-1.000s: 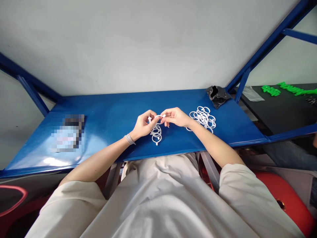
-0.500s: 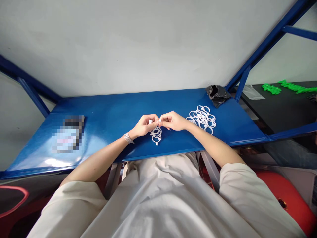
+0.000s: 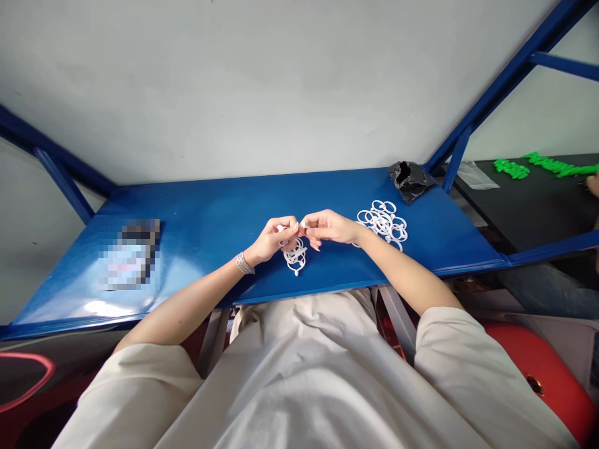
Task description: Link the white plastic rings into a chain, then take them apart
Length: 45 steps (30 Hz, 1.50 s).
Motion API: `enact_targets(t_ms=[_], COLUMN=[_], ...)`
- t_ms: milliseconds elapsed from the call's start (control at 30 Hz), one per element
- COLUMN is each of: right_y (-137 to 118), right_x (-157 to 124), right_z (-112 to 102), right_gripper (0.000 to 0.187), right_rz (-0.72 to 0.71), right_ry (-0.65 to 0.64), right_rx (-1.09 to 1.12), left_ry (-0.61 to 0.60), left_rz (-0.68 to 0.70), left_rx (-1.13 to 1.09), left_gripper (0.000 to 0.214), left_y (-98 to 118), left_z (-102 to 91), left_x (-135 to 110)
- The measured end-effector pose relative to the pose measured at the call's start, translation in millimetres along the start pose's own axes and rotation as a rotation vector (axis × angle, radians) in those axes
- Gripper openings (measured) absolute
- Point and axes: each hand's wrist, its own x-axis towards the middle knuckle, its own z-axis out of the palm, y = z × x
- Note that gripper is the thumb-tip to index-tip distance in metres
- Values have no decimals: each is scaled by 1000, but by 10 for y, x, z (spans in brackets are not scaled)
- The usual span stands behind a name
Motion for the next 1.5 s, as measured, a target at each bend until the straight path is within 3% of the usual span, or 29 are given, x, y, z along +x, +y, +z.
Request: enact_targets(t_ms=[233,333,467,567,767,933,1067,1200,1333,1500], right_y=[90,121,78,16,-56,-54,-15,11,-30,-55], right_x=[52,80,62,24,-18,-2,28,53,40,5], right_z=[-95,-91,-100,-105,-74,-33,-26,-42,-54,-53], right_gripper=[51,47,44,43,37,36,37,40,39,40], right_rz=[12,-36,-85,-54,56,110,115,100,66,29], right_ry=[250,326,358,313,250,282,331,385,412,350], right_rx=[-65,-96,-102,-110,-152,-109,-85,15,164,213], left_ry=[241,342,399,438,443,427,406,282,306,337], left_rz=[64,129,175,157,266,335,452,555,489,431], left_rx=[79,139,169,149,192,304,508,742,754,672], left_gripper=[43,53,56,54,48,42,34,25,28,39], left_y=[-62,-100,-148,-158,-135,-155,-114,-58,-72,-129], left_z=[-26,-49,-89,-90,-52,-38,-19,16,30,-1], left_x=[44,67,82,90,105,77,24,-15,-23,-25])
